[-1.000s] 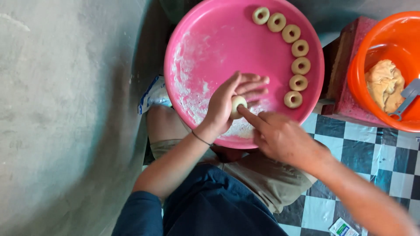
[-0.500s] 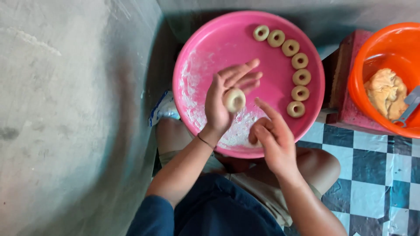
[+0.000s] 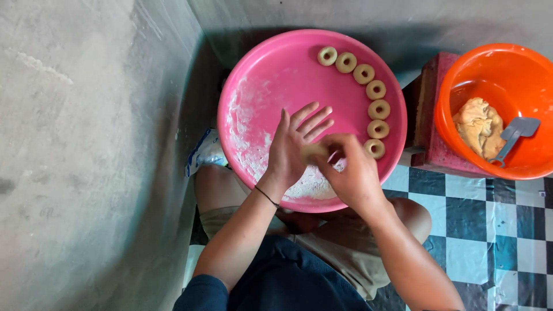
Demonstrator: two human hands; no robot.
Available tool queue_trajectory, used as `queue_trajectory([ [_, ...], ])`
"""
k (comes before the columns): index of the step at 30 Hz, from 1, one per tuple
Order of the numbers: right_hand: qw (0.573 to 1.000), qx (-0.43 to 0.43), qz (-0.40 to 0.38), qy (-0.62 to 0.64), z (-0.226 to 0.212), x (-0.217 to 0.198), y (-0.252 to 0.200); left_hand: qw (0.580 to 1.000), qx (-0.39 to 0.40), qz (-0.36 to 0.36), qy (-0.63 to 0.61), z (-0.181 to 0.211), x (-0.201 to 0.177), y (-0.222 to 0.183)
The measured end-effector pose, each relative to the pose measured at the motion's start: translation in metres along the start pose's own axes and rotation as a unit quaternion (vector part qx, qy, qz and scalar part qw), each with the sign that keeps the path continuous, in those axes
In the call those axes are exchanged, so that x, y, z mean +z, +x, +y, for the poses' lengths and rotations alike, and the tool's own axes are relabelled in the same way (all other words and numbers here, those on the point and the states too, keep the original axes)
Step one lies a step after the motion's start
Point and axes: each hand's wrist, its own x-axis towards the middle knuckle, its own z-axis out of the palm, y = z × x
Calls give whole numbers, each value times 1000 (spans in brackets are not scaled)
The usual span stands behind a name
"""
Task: The person is taking small portions of dough, rolling them into balls, and then shaping them into rings before placing them on a tray.
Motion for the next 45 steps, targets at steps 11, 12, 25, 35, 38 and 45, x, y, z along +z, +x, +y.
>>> queue_trajectory([
  [11, 954, -264, 137, -43, 36, 33, 7, 985, 83, 5, -154, 40, -32, -3],
  [12, 954, -265, 136, -43, 36, 47, 6, 985, 85, 5, -153, 48, -28, -7],
  [25, 883, -313, -203, -284, 66, 152, 46, 988, 129, 79, -24, 118, -24, -55],
  [35, 878, -341, -108, -318, 87, 232, 111, 965, 150, 209, -46, 126, -74, -91],
  [38, 856, -375, -101, -341, 93, 210, 91, 967, 143, 208, -39, 122, -83, -93],
  [45, 950, -279, -122, -71, 9, 74, 19, 981, 44, 178, -58, 63, -102, -54],
])
